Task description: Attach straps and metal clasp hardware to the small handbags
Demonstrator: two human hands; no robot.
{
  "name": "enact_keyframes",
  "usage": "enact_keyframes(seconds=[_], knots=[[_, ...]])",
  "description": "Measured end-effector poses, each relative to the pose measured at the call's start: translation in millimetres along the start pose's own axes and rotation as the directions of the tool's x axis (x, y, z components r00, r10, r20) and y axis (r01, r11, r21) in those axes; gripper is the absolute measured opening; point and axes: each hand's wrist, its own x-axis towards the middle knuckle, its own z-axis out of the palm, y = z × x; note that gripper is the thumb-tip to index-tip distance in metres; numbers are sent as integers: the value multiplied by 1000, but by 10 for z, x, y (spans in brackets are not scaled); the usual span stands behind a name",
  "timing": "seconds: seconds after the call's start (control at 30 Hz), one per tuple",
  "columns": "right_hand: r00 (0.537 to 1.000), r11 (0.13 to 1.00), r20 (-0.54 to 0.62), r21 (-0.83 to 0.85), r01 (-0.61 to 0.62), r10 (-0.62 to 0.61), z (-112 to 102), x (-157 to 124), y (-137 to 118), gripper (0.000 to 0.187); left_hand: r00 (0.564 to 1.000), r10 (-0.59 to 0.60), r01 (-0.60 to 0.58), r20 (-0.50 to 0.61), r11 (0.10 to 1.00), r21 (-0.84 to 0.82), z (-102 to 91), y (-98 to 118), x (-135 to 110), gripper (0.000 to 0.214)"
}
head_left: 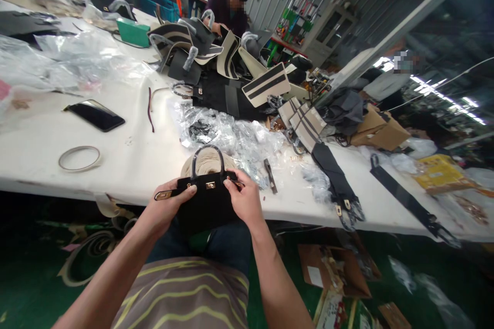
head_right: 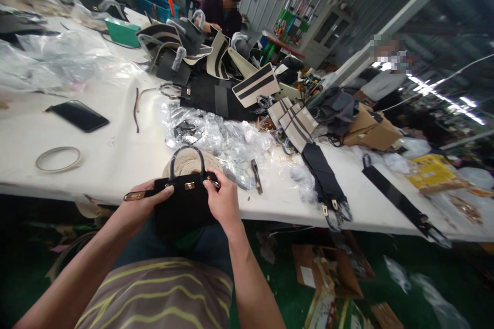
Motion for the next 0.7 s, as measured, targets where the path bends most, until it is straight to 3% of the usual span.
enact_keyframes(seconds=[0.2, 0.27, 0.37, 0.43, 0.47, 0.57, 0.63, 0.7], knots=[[999, 1000, 46, -1, 4, -4, -55, -32, 122, 67, 998, -61, 62, 10, 984, -168, -34, -9, -17, 59], [998, 992, -29, -118, 50, -54, -54, -114, 91, 74, 997, -71, 73, 14, 975, -208, -49, 17, -26, 61], [937, 922, -236, -351, 165, -258, 46, -327, -41, 52, 997, -80, 80, 6, 975, -206, -42, 85, -33, 62], [903, 891, -212, -354, 285, -373, 178, -492, -168, 30, 998, -62, 63, 9, 984, -166, -1, 151, -40, 61], [908, 891, -153, -311, 330, -390, 255, -561, -238, 29, 999, -43, 44, 15, 990, -130, 30, 191, -47, 58], [946, 919, -10, -239, 313, -324, 458, -638, -458, 60, 998, 28, -26, 59, 999, -28, 126, 350, -93, 57], [964, 928, -48, -285, 239, -262, 517, -584, -607, 90, 983, 67, -70, 173, 997, 12, 151, 487, -146, 70], [956, 920, -126, -329, 211, -264, 496, -502, -754, 104, 938, 113, -137, 328, 989, 52, 124, 629, -212, 94]])
